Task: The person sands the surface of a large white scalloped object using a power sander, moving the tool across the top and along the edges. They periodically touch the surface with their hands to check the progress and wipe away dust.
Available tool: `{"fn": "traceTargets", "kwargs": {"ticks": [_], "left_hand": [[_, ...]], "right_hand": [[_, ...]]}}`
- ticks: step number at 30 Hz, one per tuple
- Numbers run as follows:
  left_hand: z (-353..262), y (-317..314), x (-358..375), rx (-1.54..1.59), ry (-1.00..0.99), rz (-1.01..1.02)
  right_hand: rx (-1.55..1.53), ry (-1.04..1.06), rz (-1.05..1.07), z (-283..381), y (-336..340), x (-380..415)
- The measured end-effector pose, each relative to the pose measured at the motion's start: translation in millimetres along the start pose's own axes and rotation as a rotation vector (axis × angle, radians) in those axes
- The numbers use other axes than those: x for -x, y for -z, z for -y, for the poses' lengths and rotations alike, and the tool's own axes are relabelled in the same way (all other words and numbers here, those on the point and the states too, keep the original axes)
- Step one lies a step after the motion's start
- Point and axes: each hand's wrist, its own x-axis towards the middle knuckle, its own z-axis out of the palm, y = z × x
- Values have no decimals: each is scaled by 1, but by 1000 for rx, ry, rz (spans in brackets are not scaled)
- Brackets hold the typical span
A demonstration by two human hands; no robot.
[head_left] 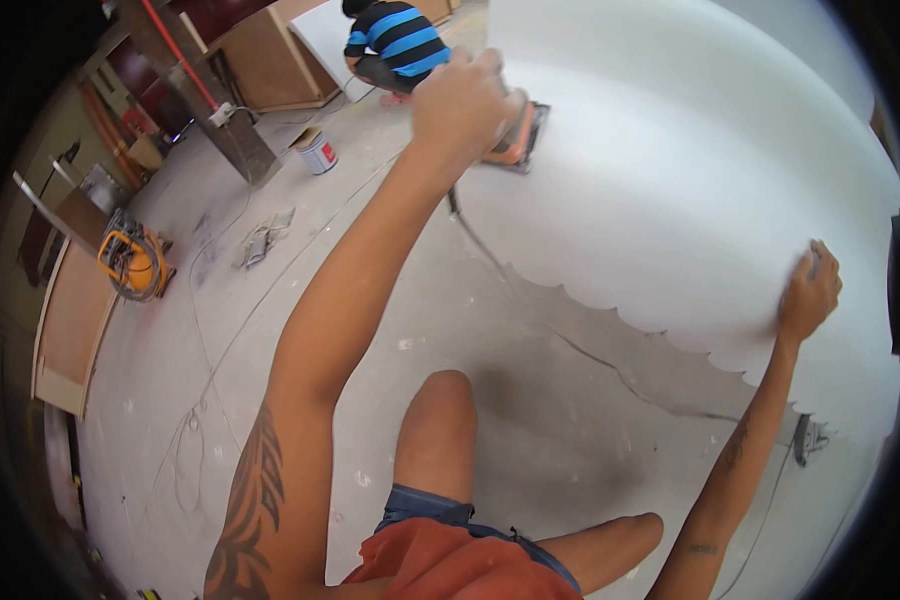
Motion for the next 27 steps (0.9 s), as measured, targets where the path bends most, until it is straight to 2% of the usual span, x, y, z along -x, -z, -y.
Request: {"fn": "traceTargets", "kwargs": {"ticks": [2, 3, 5, 6, 8, 11, 15, 17, 23, 27], "left_hand": [[8, -11, -31, -145, -313, 104], [3, -13, -44, -157, -310, 90], [-12, -14, -66, -36, -25, 196], [-18, -12, -74, -37, -23, 184], [-30, -8, -86, -41, 77, 384], [-30, -15, -79, -43, 34, 254], [-32, -4, -39, 19, 20, 193], [-35, 12, -9, 5, 95, 152], [-21, 20, 63, 100, 116, 18], [-27, 23, 57, 133, 137, 32]], "right_hand": [[-14, -5, 11, 0, -1, 0], [-9, -24, 21, 1, 0, -1], [-24, -42, 21, 6, 4, -2], [-23, -52, 35, 7, 5, -2], [-18, -62, 42, 7, 6, -3], [-50, -33, 48, 8, 10, 0], [-43, -12, 30, 7, 12, 1], [-79, 9, 12, 9, 14, 2], [-63, -6, 5, 15, 18, 1], [-77, -15, -13, 19, 18, 2]]}}
